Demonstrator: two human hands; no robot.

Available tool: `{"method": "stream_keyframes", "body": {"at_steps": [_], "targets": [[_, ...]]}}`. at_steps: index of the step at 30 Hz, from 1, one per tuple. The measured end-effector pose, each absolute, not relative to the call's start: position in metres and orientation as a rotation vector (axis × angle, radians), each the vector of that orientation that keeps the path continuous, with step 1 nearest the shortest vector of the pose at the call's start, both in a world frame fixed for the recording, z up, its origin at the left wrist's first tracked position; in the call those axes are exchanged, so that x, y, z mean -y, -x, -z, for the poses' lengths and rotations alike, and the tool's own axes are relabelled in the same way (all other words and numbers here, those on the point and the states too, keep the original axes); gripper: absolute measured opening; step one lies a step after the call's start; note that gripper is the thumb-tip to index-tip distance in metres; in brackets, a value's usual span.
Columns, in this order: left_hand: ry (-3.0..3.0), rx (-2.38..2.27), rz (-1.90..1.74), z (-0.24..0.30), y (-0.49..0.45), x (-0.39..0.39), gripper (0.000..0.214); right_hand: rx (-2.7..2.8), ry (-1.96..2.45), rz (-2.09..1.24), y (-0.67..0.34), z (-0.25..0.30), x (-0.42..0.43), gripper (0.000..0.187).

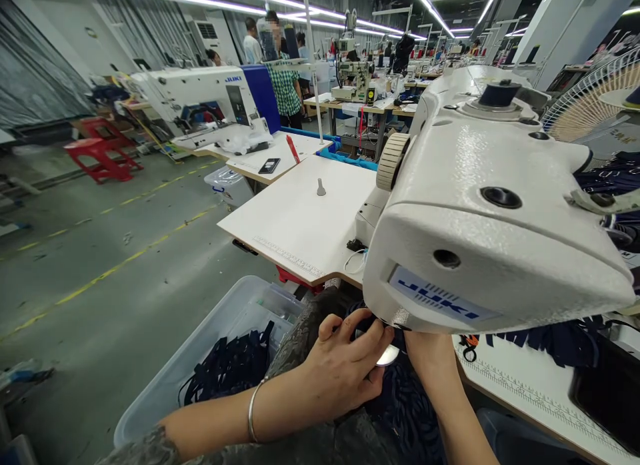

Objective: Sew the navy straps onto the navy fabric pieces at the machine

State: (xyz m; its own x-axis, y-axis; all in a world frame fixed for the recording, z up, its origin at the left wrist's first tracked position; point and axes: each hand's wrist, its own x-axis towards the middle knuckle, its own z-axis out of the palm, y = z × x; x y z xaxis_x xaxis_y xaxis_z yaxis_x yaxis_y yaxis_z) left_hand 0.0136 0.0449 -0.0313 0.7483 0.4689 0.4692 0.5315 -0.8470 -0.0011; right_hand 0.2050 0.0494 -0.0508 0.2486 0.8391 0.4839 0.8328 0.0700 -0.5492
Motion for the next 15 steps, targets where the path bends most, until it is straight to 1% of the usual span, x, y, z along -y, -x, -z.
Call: {"method": "stream_keyframes", "body": {"at_steps": [4, 15], "targets": [[2.788, 0.802, 0.715, 0.0305, -0.0138, -0.0447, 0.043, 1.617, 1.713, 0.108, -0.2059, 0.0554, -0.0484, 0.034], [2.785, 0.809, 0.695, 0.0261, -0.0121, -0.0436, 0.041, 1.641, 1.655, 0.178, -0.2064, 0.0611, -0.0496, 0.027]]}}
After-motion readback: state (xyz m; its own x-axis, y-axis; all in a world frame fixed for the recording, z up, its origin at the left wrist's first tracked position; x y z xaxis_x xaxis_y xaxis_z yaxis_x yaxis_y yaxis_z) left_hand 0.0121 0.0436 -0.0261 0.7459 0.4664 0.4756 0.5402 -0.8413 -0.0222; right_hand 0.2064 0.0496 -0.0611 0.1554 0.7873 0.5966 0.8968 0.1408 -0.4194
